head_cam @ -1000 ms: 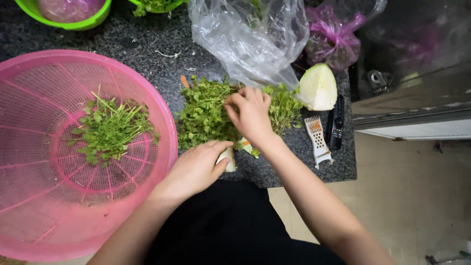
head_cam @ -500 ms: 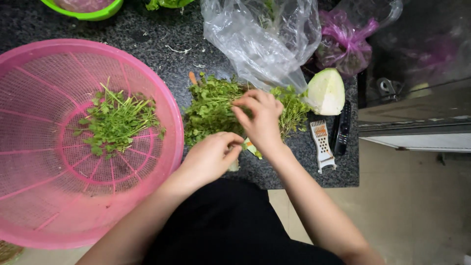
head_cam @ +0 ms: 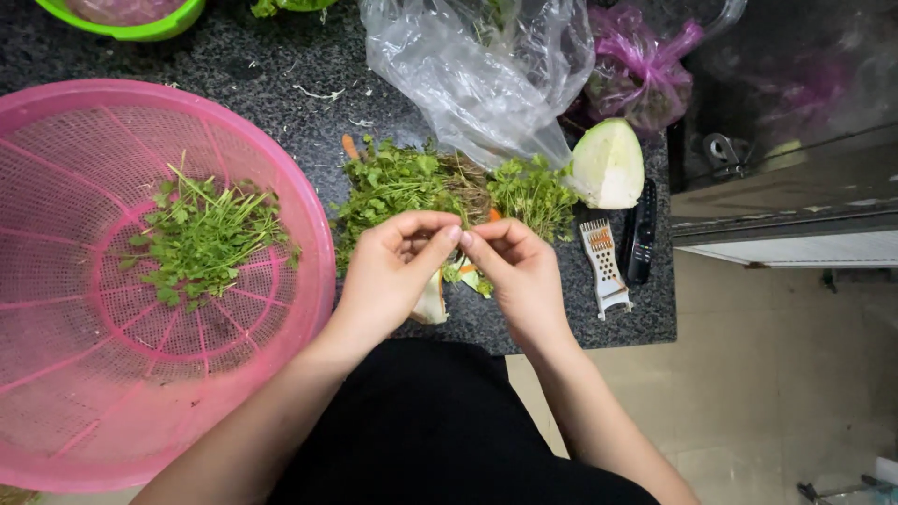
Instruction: Sort and clean cilantro by removing roots and damaged leaves and placing usable portions into a colander.
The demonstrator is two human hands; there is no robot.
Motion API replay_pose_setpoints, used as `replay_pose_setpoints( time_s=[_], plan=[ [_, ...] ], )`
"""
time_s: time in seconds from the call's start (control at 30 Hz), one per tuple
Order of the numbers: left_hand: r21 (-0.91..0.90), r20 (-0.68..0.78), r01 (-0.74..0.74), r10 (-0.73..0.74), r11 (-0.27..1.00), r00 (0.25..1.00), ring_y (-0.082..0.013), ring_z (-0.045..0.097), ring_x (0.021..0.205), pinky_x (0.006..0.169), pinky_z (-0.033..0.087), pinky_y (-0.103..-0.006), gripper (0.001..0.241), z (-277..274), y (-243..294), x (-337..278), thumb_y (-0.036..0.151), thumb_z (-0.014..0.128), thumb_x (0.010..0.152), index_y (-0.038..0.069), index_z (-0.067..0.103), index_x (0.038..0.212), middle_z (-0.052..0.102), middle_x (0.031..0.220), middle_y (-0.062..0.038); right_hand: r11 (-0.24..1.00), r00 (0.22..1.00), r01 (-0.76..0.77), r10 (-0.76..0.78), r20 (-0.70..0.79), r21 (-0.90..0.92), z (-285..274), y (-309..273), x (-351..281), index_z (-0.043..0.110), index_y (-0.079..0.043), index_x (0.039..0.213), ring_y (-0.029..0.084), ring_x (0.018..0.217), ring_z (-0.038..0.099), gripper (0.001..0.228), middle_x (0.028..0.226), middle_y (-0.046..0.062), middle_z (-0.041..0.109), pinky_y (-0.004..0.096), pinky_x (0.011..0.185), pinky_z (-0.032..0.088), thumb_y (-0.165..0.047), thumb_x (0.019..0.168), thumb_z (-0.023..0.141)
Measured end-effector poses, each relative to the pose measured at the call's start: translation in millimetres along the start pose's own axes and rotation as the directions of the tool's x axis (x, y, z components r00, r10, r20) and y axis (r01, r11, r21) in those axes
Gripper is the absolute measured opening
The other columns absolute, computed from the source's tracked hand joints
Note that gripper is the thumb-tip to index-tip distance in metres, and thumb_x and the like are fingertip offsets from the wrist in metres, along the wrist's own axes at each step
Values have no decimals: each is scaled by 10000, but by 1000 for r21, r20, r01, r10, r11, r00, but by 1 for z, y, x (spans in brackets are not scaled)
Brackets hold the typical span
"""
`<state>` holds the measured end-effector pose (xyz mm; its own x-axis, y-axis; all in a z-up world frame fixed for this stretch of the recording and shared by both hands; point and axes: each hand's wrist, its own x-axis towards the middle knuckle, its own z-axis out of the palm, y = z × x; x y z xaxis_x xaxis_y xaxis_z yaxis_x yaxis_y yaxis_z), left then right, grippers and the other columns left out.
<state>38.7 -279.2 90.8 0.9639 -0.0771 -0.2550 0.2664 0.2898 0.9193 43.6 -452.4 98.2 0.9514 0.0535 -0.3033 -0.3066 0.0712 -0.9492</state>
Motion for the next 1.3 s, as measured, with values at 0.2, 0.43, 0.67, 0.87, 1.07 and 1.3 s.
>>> replay_pose_setpoints(
  time_s=[0.2, 0.43, 0.67, 0.87, 1.07, 1.3],
  plan=[
    [-40, 13, -45, 45, 998, 999, -42, 681, 822, 732, 554, -201, 207, 3, 2, -4, 147, 714, 965, 4, 740, 1113, 755, 944, -6, 999, 999, -30, 29, 26, 43, 5, -12, -9, 711, -14, 1049, 75, 896, 666, 135, 971, 20, 733, 233, 822, 540, -82, 936, 740],
    [-27, -3, -59, 59, 998, 998, -47, 657, 809, 721, 540, -210, 196, 0, 4, -8, 129, 703, 979, -9, 741, 1113, 748, 950, -14, 1000, 1000, -9, 8, 17, 21, 7, -10, -13, 699, -20, 1039, 70, 882, 631, 124, 953, 6, 700, 233, 801, 511, -90, 945, 739],
    [-97, -19, -53, 51, 994, 999, -79, 665, 852, 779, 559, -229, 138, 1, -5, -7, 94, 644, 1015, -8, 671, 1104, 723, 1022, -44, 920, 991, -123, 95, 93, 372, 4, -2, -12, 625, -37, 1069, 126, 881, 581, 126, 938, 28, 647, 281, 845, 462, -141, 1016, 672],
    [-235, -1, -89, 91, 968, 996, -95, 666, 853, 810, 591, -263, 54, 4, -6, -6, 51, 592, 1039, -2, 593, 1048, 720, 1047, -85, 903, 987, -157, 134, 85, 400, 15, -11, -16, 620, -37, 1089, 144, 871, 620, 140, 960, 44, 674, 305, 856, 490, -135, 996, 661],
    [-220, -23, -97, 94, 971, 995, -79, 637, 805, 769, 569, -250, 46, 1, -7, -6, 49, 590, 1042, 6, 574, 1038, 737, 1058, -105, 911, 969, -245, 219, 114, 332, 17, -10, -17, 669, -18, 1060, 129, 826, 622, 201, 943, 41, 710, 291, 824, 497, -205, 987, 654],
    [-209, -60, -78, 67, 975, 996, -70, 639, 782, 742, 553, -230, 67, -1, -3, -4, 81, 608, 1032, 15, 594, 1036, 744, 1022, -90, 989, 991, -131, 129, 41, 68, 21, -8, -18, 728, -16, 954, 65, 745, 544, 203, 810, -9, 658, 232, 720, 435, -216, 978, 697]
  ],
)
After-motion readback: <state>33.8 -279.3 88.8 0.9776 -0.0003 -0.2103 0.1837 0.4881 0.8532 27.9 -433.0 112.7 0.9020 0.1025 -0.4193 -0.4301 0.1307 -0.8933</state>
